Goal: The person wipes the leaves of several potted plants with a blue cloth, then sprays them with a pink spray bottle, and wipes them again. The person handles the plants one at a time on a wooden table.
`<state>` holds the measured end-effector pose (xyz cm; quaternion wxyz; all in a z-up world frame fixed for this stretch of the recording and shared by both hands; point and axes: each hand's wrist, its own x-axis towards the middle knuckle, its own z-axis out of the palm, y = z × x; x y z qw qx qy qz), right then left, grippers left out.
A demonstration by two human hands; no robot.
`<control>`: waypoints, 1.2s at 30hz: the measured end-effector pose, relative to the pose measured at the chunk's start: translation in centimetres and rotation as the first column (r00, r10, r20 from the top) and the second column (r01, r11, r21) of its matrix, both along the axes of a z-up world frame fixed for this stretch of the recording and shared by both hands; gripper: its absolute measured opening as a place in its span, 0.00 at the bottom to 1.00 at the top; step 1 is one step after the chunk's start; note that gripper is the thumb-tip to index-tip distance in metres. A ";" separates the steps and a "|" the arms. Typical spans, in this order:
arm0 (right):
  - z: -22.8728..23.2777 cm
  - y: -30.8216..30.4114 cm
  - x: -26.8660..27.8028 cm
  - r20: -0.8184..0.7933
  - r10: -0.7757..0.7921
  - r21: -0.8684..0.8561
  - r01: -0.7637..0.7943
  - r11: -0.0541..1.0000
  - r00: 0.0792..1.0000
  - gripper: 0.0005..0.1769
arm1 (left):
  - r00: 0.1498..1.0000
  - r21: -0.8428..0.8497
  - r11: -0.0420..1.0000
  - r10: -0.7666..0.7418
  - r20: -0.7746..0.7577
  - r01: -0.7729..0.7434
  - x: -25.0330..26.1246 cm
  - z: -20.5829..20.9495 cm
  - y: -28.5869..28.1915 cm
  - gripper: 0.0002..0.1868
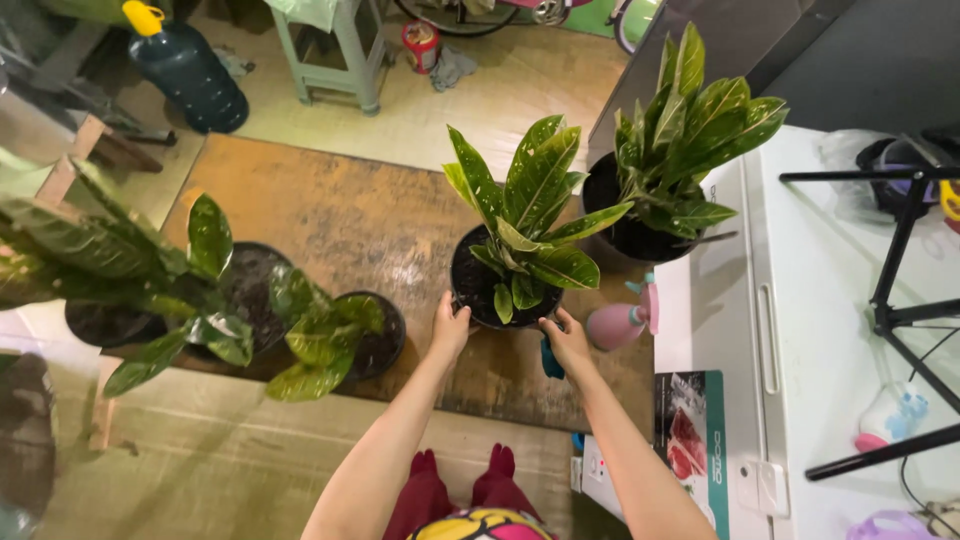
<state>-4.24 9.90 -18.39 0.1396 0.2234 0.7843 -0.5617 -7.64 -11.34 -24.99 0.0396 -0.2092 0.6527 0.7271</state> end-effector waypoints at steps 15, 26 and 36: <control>-6.9 4.2 -13.5 -0.061 -0.091 0.102 0.097 0.990 0.994 0.38 | 0.997 0.141 0.990 -0.033 0.072 0.022 -13.8 -3.4 2.0 0.35; -7.5 4.5 -18.4 -0.055 -0.100 0.104 0.106 0.989 0.993 0.40 | 0.995 0.191 0.982 -0.008 0.103 -0.012 -18.5 -1.2 2.5 0.35; -4.5 2.6 -19.4 -0.054 -0.115 0.037 0.117 0.992 0.992 0.40 | 0.994 0.225 0.974 -0.026 0.110 0.000 -21.8 -4.1 1.9 0.37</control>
